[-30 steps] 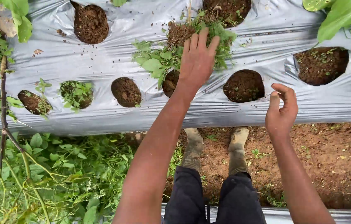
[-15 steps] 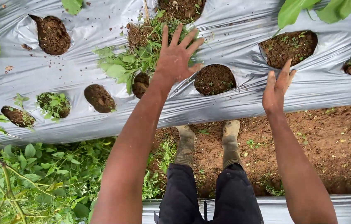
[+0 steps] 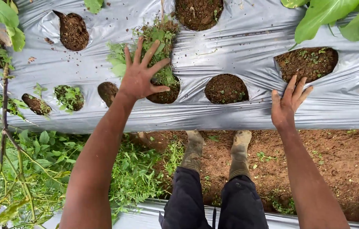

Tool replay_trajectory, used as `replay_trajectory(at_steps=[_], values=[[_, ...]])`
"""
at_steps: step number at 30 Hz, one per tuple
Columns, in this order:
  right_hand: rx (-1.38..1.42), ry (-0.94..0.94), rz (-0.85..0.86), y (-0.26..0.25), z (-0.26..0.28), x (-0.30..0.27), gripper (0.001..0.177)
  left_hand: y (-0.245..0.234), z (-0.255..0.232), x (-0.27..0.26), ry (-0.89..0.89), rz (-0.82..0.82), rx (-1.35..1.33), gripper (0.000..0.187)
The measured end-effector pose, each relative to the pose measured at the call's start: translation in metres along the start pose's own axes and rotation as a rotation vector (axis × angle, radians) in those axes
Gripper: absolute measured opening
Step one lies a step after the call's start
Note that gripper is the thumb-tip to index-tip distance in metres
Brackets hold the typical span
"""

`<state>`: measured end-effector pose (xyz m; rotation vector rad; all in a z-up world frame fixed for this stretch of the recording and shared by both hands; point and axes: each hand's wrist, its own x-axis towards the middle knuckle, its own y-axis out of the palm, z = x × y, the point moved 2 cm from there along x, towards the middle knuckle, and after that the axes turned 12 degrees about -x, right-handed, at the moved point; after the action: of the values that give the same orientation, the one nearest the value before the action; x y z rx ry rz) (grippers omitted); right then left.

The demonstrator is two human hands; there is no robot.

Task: The person weeds a garden bed covered with plastic mulch, pulling out unwanted plants by hand and using a hoe to clear weeds from the soil between the rows. They remove various small green plants and dry leaves from the planting holes and the ground.

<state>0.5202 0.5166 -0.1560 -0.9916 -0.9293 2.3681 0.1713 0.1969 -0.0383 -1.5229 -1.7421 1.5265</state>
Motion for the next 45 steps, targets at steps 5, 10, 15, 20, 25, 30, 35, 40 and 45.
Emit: replay_trajectory(at_steps=[5, 10, 15, 20, 25, 30, 35, 40, 45], values=[[0.010, 0.020, 0.014, -0.001, 0.001, -0.001, 0.079, 0.022, 0.019, -0.002, -0.250, -0.227, -0.227, 0.099], [0.009, 0.026, -0.007, -0.001, 0.012, -0.003, 0.086, 0.036, 0.035, 0.017, -0.354, -0.293, -0.098, 0.112], [-0.024, -0.009, -0.043, 0.001, 0.011, -0.005, 0.086, 0.048, 0.033, 0.032, -0.565, -0.219, -0.043, 0.118], [-0.076, 0.005, -0.053, 0.007, 0.005, -0.001, 0.087, 0.077, 0.021, 0.041, -0.564, -0.560, 0.088, 0.101], [-0.107, -0.006, -0.050, 0.007, 0.007, -0.003, 0.084, 0.086, 0.025, 0.043, -0.615, -0.580, -0.035, 0.113], [-0.145, -0.028, -0.063, 0.008, 0.000, -0.003, 0.086, 0.050, 0.034, 0.063, -0.722, -0.493, -0.178, 0.108], [-0.129, -0.022, -0.045, 0.011, 0.000, -0.004, 0.082, 0.028, 0.042, 0.078, -0.812, -0.598, -0.374, 0.100], [-0.164, -0.030, -0.012, 0.008, -0.008, -0.004, 0.087, 0.028, 0.005, 0.058, -0.879, -0.751, -0.766, 0.082], [-0.184, -0.106, 0.018, 0.004, -0.017, -0.002, 0.086, 0.040, -0.065, 0.008, -0.804, -0.885, -1.091, 0.075]])
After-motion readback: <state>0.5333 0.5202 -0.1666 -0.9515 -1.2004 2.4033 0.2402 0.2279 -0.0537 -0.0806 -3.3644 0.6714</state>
